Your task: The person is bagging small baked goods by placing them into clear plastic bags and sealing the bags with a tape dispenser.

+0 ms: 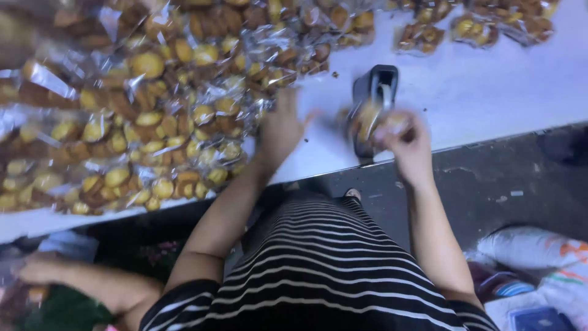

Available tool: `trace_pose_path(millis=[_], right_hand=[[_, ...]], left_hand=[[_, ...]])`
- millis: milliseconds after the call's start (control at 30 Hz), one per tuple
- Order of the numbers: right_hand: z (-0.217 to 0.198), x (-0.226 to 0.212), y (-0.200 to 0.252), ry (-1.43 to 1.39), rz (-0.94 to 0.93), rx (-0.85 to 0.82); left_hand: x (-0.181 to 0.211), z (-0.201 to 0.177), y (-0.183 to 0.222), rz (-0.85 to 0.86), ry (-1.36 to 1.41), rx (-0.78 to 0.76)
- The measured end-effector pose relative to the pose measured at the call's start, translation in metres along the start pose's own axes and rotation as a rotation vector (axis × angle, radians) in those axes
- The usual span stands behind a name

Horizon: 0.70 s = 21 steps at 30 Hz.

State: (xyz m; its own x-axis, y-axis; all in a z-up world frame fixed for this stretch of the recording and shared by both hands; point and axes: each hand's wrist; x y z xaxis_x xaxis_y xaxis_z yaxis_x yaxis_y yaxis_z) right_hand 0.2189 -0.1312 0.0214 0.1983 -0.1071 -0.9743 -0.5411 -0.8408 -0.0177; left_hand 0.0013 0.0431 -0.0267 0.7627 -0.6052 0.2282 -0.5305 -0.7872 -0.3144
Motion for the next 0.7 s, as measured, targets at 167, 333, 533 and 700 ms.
trace_pose_path(millis=[167, 333, 533, 700], right_hand=[[0.099, 0.086, -0.026, -0.321, -0.034, -0.098], [0.165, 0.082, -0.023, 0.022, -0.403, -0.214], [0.044, 0.001, 0.022, 0.057, -0.266, -0.151], [-0.050, -0.046, 0.090, 0.007, -0.302, -0.232]], left_hand=[[-0.020, -0.005, -0.029, 0.014, 0.083, -0.387], [0.010, -0.044, 0.007, 0.242, 0.324, -0.359], [0.050, -0.079, 0.022, 0.198, 0.810, -0.035], [0.103, -0.016, 0.052, -0.025, 1.308, -0.619]])
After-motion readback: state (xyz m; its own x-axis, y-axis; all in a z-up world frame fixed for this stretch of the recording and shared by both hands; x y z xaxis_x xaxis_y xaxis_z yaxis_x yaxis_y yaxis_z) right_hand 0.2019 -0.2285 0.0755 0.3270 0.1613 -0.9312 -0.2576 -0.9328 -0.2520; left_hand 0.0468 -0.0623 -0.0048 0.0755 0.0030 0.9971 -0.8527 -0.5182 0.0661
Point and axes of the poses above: each hand's wrist, its own y-axis away from the middle knuckle, its own z-axis out of the palm, x = y × z, and after that the axes turned 1 degree about y, right-handed
